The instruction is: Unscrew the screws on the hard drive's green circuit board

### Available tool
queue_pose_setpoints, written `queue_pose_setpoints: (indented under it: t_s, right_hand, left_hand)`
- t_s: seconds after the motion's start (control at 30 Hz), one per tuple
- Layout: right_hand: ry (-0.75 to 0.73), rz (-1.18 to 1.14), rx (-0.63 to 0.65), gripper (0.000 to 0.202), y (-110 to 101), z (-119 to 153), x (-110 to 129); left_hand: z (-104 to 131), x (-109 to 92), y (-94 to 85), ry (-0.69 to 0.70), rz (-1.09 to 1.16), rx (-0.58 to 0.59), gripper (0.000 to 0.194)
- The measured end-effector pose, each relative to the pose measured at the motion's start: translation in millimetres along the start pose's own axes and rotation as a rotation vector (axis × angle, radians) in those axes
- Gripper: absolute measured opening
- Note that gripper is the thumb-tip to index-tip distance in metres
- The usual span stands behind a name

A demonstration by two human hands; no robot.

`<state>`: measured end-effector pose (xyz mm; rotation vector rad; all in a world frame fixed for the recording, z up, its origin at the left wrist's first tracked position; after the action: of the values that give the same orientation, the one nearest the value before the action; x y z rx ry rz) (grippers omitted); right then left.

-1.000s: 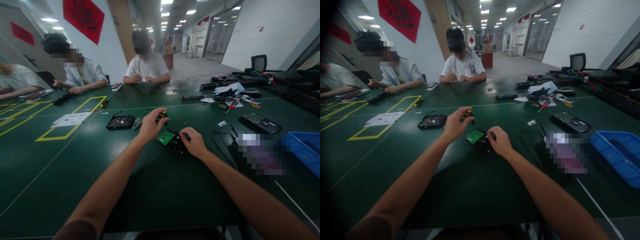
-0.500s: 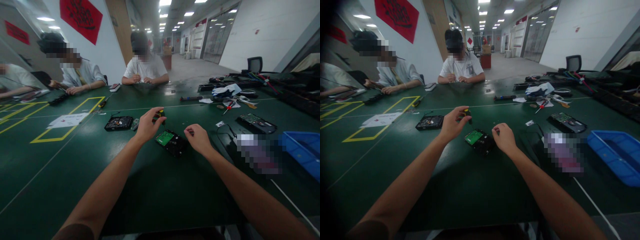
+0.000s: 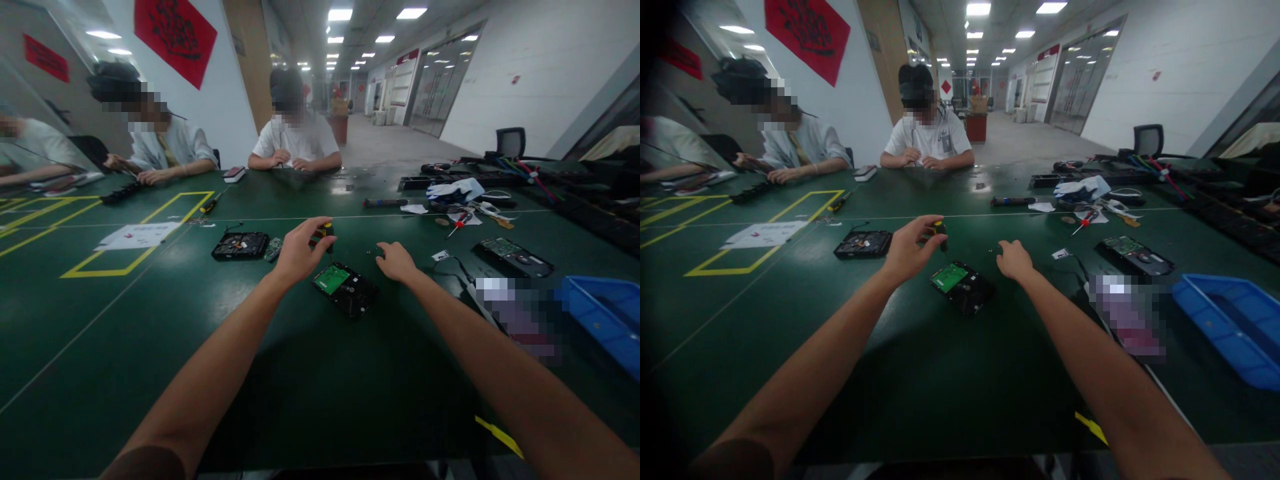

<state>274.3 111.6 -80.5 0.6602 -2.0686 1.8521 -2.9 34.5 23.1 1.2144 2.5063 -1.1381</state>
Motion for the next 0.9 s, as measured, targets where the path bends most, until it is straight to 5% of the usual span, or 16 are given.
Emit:
queue_pose_setpoints:
  t_s: [0.63, 0.9]
  right_hand:
    - [0.082, 0.015, -0.01, 0.015, -1.5, -23.5, -10.5]
    - [0.01, -0.037, 0.019, 0.008, -2.0, 7.0, -0.2]
  left_hand:
    - [-1.3, -3.5, -1.1, 0.018, -0.01, 0.019, 0.036]
    - [-0.9, -5.7, -2.5, 0.031, -0.002, 0.029, 0.035]
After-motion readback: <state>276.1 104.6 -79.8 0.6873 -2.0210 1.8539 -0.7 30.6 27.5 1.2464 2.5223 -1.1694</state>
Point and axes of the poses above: each hand's wrist, its own z-axis away from the middle knuckle, its own y-axis out of the palm, x = y × z, the point moved 4 cm from there along -z, towards the middle knuckle, and after that the axes turned 9 degrees about -z, right-handed, at the moved point
